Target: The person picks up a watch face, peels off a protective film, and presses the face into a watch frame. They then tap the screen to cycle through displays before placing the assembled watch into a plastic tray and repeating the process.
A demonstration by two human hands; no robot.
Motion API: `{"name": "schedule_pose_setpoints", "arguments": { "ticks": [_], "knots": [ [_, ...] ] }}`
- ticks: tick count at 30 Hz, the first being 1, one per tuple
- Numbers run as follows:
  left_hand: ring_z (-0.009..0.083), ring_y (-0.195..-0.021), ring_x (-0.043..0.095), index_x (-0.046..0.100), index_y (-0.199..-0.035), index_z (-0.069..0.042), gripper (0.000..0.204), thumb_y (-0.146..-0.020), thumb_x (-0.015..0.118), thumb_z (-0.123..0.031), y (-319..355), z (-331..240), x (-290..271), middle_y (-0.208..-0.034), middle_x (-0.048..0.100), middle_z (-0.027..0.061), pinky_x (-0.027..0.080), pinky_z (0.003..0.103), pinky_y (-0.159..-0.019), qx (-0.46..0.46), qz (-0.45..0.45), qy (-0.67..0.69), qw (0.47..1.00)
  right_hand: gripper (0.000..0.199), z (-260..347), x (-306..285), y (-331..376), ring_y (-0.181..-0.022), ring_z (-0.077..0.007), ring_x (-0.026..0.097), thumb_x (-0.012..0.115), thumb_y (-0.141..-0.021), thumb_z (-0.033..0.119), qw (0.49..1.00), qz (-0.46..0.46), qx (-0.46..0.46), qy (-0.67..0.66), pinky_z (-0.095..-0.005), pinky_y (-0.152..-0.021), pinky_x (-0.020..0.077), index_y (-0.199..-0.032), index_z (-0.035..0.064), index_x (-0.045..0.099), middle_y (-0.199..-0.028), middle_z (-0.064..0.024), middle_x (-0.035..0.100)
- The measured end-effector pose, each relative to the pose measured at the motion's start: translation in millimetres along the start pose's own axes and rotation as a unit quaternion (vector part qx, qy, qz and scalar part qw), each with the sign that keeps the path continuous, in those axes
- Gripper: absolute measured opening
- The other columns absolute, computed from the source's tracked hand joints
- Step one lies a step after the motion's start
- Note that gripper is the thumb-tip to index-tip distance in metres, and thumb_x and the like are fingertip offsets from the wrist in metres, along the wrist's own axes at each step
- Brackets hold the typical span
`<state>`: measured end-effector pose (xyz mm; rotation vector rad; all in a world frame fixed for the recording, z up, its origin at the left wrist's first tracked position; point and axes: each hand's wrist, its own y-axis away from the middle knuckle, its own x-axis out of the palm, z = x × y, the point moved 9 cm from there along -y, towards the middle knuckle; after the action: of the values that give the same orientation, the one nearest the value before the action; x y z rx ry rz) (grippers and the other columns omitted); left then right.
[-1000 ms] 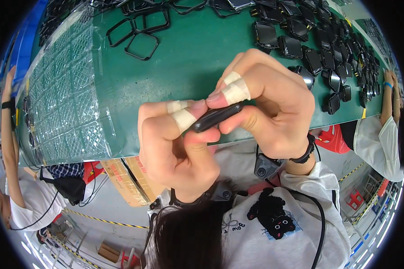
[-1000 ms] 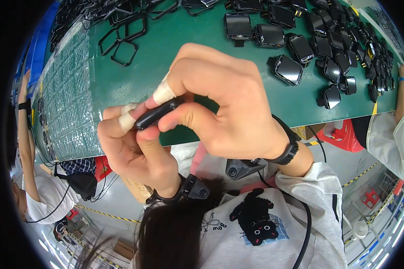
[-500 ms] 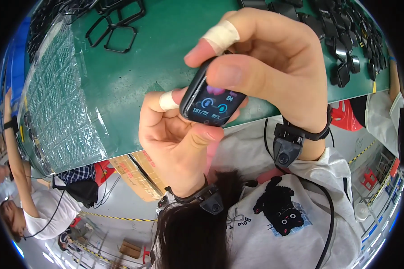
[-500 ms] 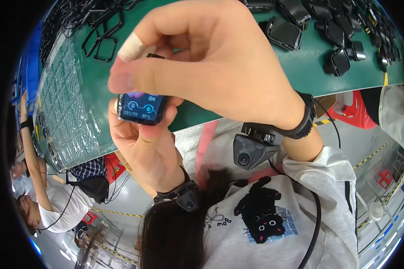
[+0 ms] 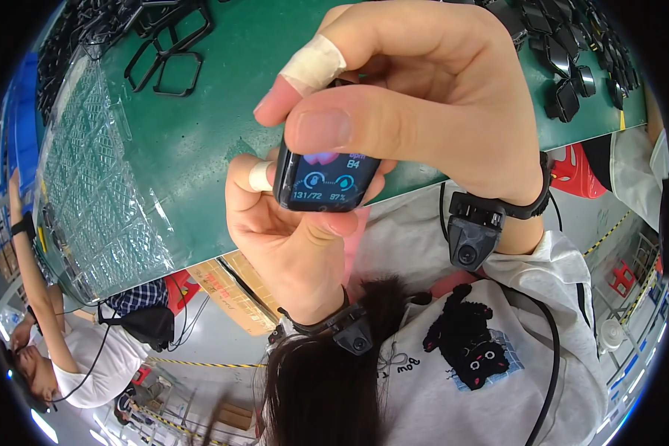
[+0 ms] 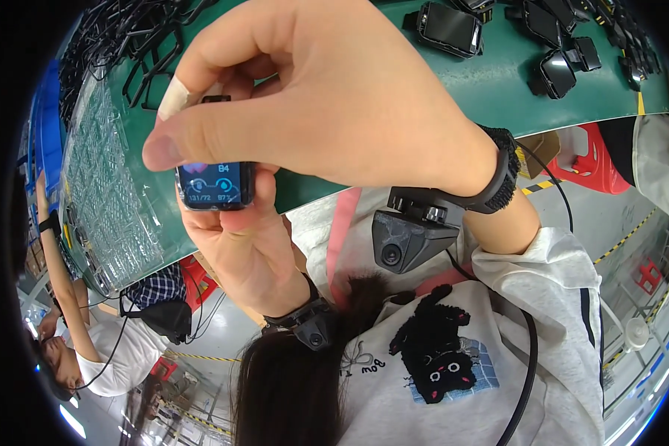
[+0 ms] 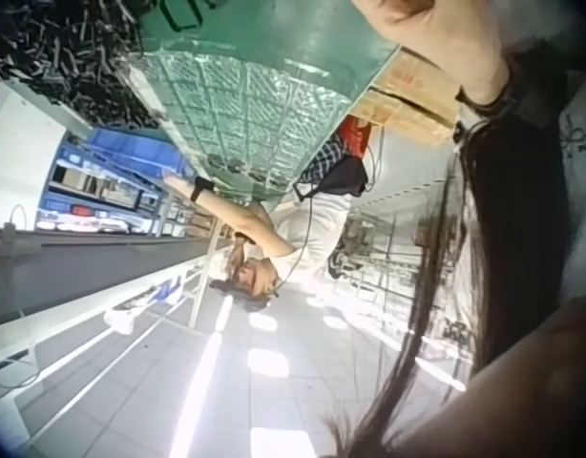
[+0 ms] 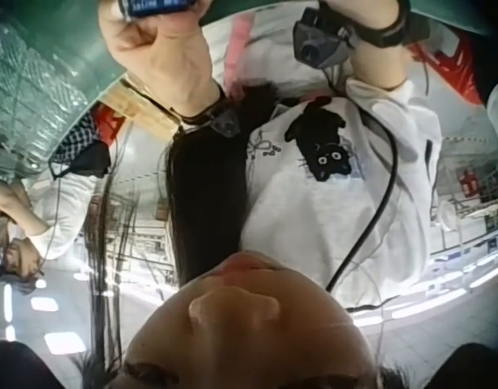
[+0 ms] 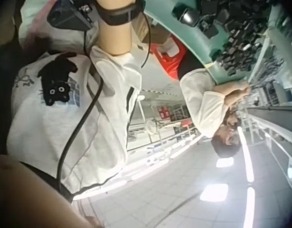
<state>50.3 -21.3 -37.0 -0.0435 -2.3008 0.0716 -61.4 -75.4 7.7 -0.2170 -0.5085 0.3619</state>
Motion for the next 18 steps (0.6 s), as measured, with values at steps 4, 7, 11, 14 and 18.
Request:
{"name": "schedule_pose_setpoints", "arguments": {
  "ticks": [4,7,11,14,18],
  "knots": [
    [0.0294,-0.085,0.067,0.047,-0.098,-0.005,0.043,-0.07,0.08,-0.008,1.0,4.8,-9.7,-0.096,0.064,0.0175,0.06,0.044,-0.074,-0.03,-0.075,0.008,0.997,0.018,-1.1,1.1,-1.7,-0.062,-0.0043,0.055,0.069,-0.083,0.001,0.998,0.025,0.02,0.054,-0.0217,-0.048,0.0383,-0.099,-0.0053,0.066,-0.084,-0.0082,0.065],
    [0.029,-0.087,0.066,0.047,-0.1,-0.005,0.042,-0.071,0.079,-0.007,0.3,4.5,-8.8,-0.095,0.064,0.017,0.06,0.045,-0.075,-0.026,-0.069,0.003,0.997,0.018,-1.0,-2.0,-1.5,-0.063,-0.0044,0.055,0.069,-0.083,0.004,0.999,0.007,0.029,0.018,-0.0219,-0.048,0.0385,-0.099,-0.0039,0.067,-0.086,-0.0085,0.065],
    [0.0273,-0.086,0.066,0.048,-0.107,0.0,0.04,-0.076,0.073,-0.002,-1.7,-13.5,-5.1,-0.096,0.063,0.0169,0.059,0.041,-0.075,0.041,-0.091,-0.014,0.995,0.016,6.6,6.6,-4.0,-0.067,-0.0147,0.06,0.068,-0.077,0.003,0.97,-0.02,-0.034,0.239,-0.0262,-0.058,0.0475,-0.092,0.0002,0.062,-0.081,-0.0065,0.062],
    [0.026,-0.085,0.065,0.047,-0.112,0.006,0.039,-0.079,0.066,0.006,1.6,-63.7,2.0,-0.099,0.062,0.019,0.058,0.036,-0.073,0.189,-0.159,-0.492,0.835,0.02,14.4,23.7,-5.2,-0.079,-0.0213,0.062,0.068,-0.076,0.0,0.935,0.059,-0.114,0.33,-0.0283,-0.066,0.0503,-0.093,-0.0042,0.061,-0.087,-0.0109,0.063],
    [0.0199,-0.084,0.064,0.044,-0.12,0.006,0.048,-0.076,0.061,0.015,3.1,-75.4,27.2,-0.088,0.063,0.0134,0.052,0.029,-0.081,0.251,-0.136,-0.574,0.767,0.022,11.3,36.2,-2.5,-0.082,-0.0271,0.063,0.069,-0.073,-0.001,0.899,0.106,-0.16,0.393,-0.0304,-0.068,0.0519,-0.092,-0.006,0.059,-0.087,-0.0142,0.063]
  ]
}}
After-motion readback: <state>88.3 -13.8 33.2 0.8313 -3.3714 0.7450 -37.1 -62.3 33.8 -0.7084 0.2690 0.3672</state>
